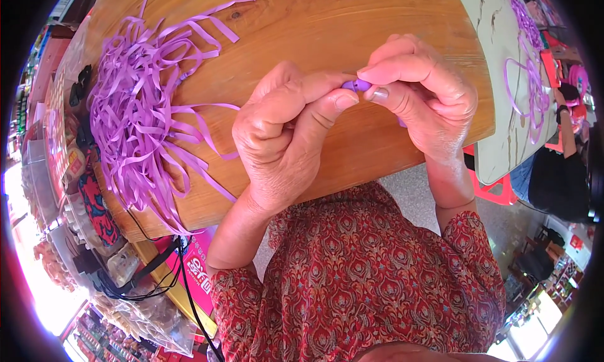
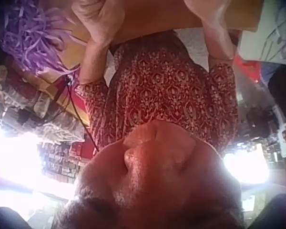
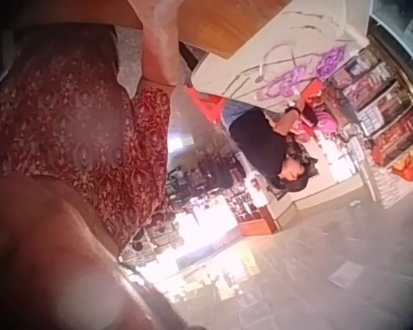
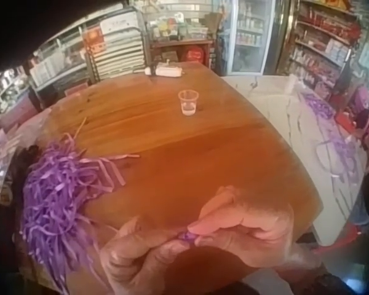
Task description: The person ties knots in purple ribbons by hand, picking up one ribbon at a time from a pile on a wooden table. They pull each ribbon taut and form a knot before setting it back down.
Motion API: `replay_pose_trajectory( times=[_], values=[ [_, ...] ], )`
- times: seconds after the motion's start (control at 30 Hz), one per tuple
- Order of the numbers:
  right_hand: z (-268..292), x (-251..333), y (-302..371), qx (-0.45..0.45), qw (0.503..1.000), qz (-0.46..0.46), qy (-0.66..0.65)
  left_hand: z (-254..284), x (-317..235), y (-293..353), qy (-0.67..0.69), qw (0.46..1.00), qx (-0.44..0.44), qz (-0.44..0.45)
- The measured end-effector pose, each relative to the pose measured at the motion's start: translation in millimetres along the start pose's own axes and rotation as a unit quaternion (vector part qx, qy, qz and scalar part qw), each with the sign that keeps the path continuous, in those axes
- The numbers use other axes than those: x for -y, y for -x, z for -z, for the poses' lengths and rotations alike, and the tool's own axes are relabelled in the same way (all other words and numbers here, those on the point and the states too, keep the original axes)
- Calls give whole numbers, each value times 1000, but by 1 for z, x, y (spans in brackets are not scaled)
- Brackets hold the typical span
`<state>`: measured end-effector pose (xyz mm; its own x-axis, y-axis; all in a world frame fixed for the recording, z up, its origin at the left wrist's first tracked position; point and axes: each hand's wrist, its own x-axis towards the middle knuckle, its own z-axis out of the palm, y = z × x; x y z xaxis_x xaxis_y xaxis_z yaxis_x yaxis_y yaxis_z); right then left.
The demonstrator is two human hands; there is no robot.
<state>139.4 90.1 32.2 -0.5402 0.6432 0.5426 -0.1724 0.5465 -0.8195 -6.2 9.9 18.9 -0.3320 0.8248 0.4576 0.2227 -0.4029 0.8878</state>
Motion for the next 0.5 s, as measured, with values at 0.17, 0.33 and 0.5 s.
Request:
replay_pose_trajectory(
  times=[0.17,0.33,0.5],
  values=[
    [5,3,-4,50,996,43,65,5,-7,-1,-54,997,39,-31],
    [6,1,-3,64,996,32,56,7,-2,-1,-55,996,49,-45],
    [6,-1,2,50,997,41,32,4,2,3,12,998,48,-35]
  ],
)
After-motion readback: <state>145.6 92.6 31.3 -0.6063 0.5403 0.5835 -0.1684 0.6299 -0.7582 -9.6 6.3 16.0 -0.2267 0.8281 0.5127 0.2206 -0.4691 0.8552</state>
